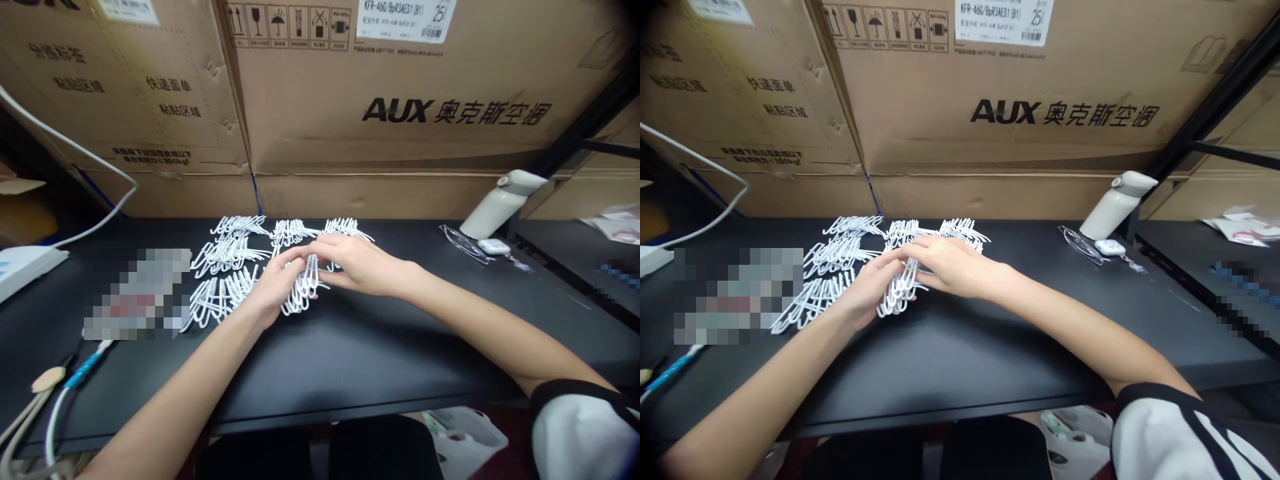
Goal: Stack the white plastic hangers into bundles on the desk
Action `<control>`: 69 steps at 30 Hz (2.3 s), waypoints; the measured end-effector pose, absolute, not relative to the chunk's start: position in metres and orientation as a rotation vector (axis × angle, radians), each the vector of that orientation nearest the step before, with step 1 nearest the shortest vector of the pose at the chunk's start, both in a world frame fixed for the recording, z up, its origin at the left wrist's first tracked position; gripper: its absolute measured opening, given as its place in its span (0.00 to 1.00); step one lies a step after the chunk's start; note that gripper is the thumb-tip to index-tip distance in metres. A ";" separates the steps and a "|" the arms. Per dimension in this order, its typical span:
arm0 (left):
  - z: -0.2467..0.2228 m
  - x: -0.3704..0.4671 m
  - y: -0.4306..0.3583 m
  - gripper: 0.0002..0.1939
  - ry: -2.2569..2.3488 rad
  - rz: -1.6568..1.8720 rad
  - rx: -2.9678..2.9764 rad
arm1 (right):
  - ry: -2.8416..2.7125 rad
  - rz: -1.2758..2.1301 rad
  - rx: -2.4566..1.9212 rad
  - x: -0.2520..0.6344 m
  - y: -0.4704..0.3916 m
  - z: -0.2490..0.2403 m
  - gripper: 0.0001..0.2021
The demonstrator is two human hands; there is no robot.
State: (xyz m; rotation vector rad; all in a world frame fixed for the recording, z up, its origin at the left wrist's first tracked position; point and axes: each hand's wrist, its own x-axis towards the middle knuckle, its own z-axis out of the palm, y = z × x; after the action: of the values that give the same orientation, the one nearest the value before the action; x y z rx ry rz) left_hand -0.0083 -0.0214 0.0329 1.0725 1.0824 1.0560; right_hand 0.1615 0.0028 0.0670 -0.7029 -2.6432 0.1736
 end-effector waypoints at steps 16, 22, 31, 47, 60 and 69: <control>0.038 -0.009 -0.025 0.18 1.017 0.965 1.047 | -2.764 0.093 -0.445 0.160 0.000 0.066 0.05; 0.034 -0.006 -0.028 0.21 0.986 0.878 1.143 | -2.839 0.396 -0.529 0.163 -0.004 0.077 0.05; 0.024 -0.011 -0.024 0.24 1.039 0.879 1.335 | -2.940 0.125 -0.666 0.158 -0.013 0.079 0.03; 0.025 -0.010 -0.024 0.22 1.052 0.880 1.453 | -2.864 0.657 -0.665 0.163 -0.012 0.081 0.10; 0.025 -0.014 -0.021 0.21 1.032 0.966 1.502 | -2.699 0.516 -0.633 0.161 -0.012 0.072 0.08; 0.029 -0.011 -0.026 0.19 1.029 1.047 1.433 | -2.626 0.418 -0.640 0.160 -0.010 0.069 0.06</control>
State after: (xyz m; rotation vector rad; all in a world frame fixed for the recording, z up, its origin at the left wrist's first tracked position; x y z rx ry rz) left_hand -0.0106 -0.0255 0.0288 1.4332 1.0289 1.0465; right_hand 0.1601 -0.0095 0.0693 -0.6404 -2.6256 0.4182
